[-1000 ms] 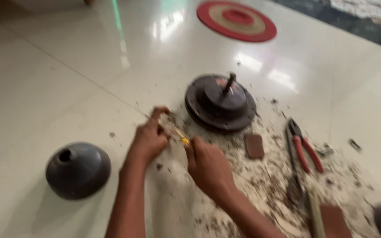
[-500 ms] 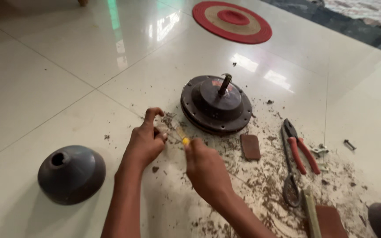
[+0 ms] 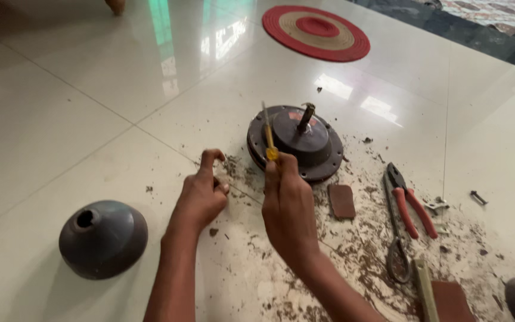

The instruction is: The person uses pliers to remove a metal ring from a dark circular fan base, then uses a screwdriver to adjust a small white plastic component. The person continues to manipulate the plastic piece with the screwdriver and hands.

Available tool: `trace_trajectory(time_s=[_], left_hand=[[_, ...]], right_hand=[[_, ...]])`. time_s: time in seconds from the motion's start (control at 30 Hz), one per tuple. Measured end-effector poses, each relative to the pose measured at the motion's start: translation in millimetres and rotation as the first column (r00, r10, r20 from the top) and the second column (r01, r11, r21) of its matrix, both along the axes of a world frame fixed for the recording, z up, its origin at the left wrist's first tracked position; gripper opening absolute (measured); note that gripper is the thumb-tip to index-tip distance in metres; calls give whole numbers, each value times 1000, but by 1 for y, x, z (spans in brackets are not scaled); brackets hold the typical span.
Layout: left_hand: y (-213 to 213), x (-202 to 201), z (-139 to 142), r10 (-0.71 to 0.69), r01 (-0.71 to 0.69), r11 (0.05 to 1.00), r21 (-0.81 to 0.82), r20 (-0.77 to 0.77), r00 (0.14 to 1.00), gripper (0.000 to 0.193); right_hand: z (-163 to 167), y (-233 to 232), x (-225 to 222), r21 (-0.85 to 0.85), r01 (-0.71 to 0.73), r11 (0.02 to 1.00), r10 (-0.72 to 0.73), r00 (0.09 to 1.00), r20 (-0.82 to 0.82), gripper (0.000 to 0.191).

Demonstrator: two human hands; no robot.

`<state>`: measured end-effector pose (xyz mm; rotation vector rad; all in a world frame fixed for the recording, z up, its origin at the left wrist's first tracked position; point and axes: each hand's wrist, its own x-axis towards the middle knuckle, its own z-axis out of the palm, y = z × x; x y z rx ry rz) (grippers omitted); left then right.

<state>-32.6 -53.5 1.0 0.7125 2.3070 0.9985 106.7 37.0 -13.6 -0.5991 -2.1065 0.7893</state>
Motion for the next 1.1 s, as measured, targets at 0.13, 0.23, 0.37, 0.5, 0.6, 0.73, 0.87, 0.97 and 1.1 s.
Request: trace_trajectory(time_s=[0.13, 0.23, 0.37, 0.5, 0.6, 0.73, 0.87, 0.97, 1.1], left_hand=[[2, 3, 2, 0, 1, 999, 34, -30, 1000, 50], [3, 5, 0, -16, 17, 1000, 18, -46, 999, 53], [0, 3, -5, -4, 6, 999, 42, -31, 1000, 50], [3, 3, -6, -18, 20, 998, 56, -25, 1000, 50], [-1, 2, -6, -8, 8, 1000, 7, -34, 999, 50], [2, -1, -8, -6, 8, 1000, 29, -46, 999, 50], [6, -1, -15, -19, 22, 998, 59, -56, 998, 50], [4, 1, -17, 7, -2, 998, 61, -69, 998, 50], [3, -1, -12, 6, -3, 997, 80, -36, 999, 60]], right_hand=[[0, -10, -2, -56, -5, 998, 35, 840, 541, 27], [9, -6, -1, -144, 39, 989, 16, 932, 362, 27], [12, -11, -1, 96, 5, 995, -19, 989, 144, 22], [6, -22, 5, 110, 4, 994, -65, 828, 557, 28], [3, -19, 6, -42, 76, 996, -65, 973, 223, 23], [1, -17, -3, 2, 31, 1000, -29, 910, 413, 29], [-3, -10, -6, -36, 85, 996, -68, 941, 332, 32], [-13, -14, -1, -134, 132, 982, -76, 931, 357, 32], [-23, -11, 4, -174, 108, 979, -30, 915, 402, 33]])
